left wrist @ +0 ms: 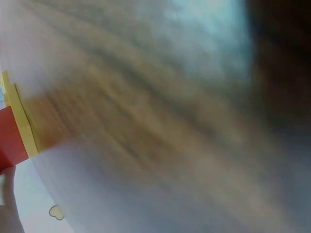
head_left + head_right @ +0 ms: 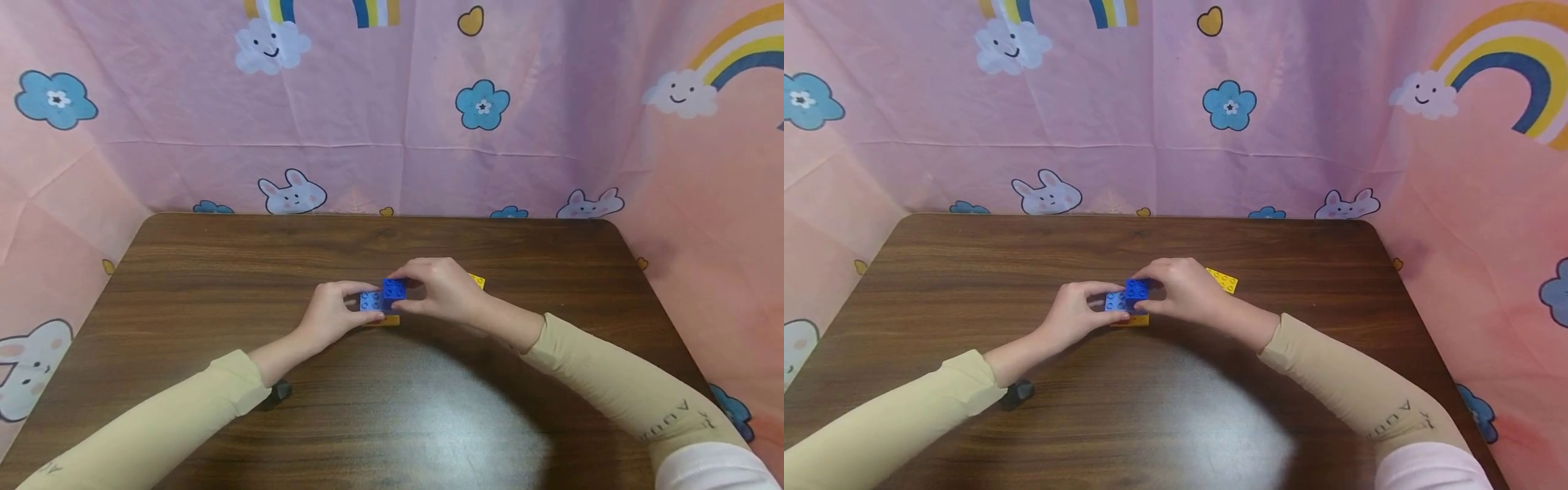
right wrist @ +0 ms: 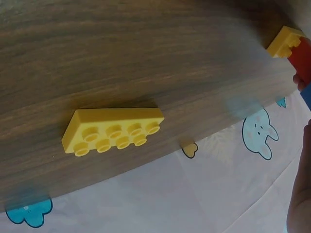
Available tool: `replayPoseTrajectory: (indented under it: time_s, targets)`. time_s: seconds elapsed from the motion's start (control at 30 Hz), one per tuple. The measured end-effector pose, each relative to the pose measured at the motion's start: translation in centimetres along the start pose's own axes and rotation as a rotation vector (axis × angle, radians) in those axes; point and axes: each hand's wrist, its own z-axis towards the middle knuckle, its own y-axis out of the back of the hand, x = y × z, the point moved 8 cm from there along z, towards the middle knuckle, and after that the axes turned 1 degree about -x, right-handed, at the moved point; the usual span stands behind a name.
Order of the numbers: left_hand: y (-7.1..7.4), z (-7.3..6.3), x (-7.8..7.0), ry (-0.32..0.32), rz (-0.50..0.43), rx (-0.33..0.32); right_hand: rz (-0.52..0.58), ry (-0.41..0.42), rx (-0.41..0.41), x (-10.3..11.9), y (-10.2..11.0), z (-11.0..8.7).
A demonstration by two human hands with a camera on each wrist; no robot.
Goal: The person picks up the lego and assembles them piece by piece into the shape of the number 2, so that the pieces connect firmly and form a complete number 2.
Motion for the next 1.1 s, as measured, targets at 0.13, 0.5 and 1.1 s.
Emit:
replayPoseTrajectory:
  time_s: [0.13, 0.5, 1.1]
  targets:
    - [0.1, 0.1, -0.1, -0.004, -0.010, -0.002, 0.033, -0.028, 0.006, -0.1, 0.0, 0.0]
    - [-0.1, 0.1, 0.2, 0.011, -0.028, 0.007, -0.106, 0.055, 0.027, 0.9, -0.1, -0.1]
    - [-0.2, 0.1, 0.4, 0.027, -0.041, 0.007, -0.143, 0.073, 0.006, 0.8, -0.6, -0.3]
